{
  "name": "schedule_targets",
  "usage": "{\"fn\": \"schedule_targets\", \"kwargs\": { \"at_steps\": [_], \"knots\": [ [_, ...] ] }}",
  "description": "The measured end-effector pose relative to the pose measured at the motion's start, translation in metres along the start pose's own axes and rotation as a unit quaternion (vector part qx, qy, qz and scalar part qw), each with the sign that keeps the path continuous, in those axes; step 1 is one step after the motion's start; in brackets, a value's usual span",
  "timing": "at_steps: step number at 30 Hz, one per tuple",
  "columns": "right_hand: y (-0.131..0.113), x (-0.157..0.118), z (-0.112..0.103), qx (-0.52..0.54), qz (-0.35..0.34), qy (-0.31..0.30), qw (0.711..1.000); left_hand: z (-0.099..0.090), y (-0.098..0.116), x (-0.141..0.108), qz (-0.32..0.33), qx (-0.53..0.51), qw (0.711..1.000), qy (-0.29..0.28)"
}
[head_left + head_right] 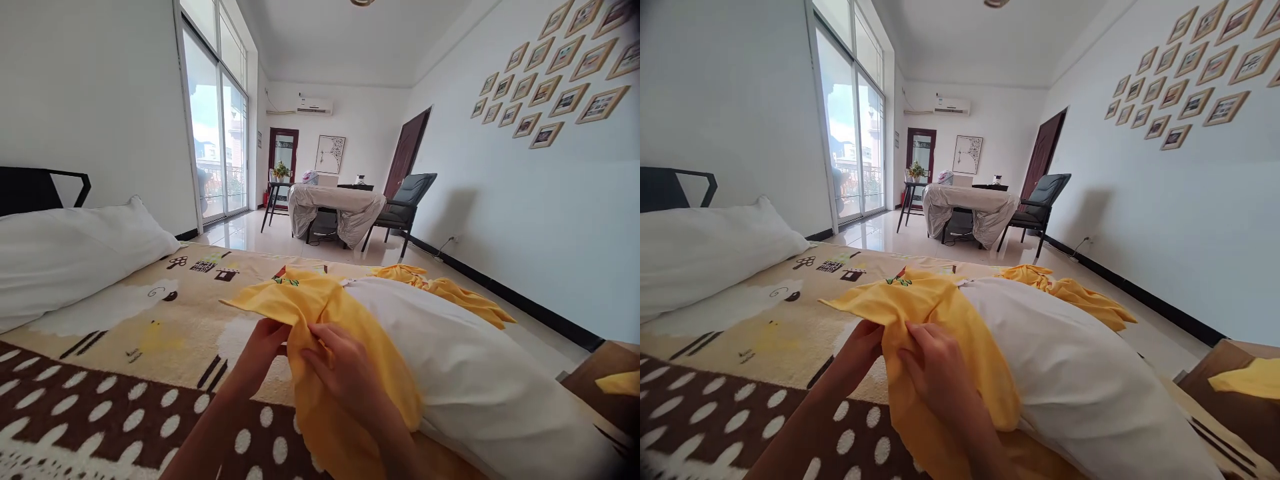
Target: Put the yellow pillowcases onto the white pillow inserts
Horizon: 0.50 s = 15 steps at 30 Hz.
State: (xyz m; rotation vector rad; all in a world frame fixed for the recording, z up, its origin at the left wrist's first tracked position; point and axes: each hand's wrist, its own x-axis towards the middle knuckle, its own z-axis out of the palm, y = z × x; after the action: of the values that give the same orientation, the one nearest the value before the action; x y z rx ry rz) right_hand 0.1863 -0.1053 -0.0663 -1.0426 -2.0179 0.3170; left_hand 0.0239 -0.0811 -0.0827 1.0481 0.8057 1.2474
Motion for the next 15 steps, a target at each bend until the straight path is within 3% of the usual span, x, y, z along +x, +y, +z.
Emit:
{"fn": "schedule_targets", "kwargs": {
  "at_steps": [2, 5, 10, 15],
  "knots": [
    [0.002, 0.001, 0.009, -0.011, -0.010, 0.030, 0.999, -0.004, 0.001, 0.000, -0.011, 0.031, 0.999, 0.000],
    [0.005, 0.003, 0.019, -0.021, -0.001, 0.047, 0.999, -0.008, -0.005, 0.004, -0.036, -0.012, 0.999, -0.002],
    [0.005, 0.004, 0.023, -0.052, 0.016, 0.010, 0.998, -0.006, -0.021, 0.017, -0.017, -0.103, 0.994, 0.039],
    [0.003, 0.002, 0.020, -0.105, -0.011, -0.036, 0.994, 0.001, -0.020, 0.019, 0.024, -0.131, 0.989, 0.066]
  ]
}}
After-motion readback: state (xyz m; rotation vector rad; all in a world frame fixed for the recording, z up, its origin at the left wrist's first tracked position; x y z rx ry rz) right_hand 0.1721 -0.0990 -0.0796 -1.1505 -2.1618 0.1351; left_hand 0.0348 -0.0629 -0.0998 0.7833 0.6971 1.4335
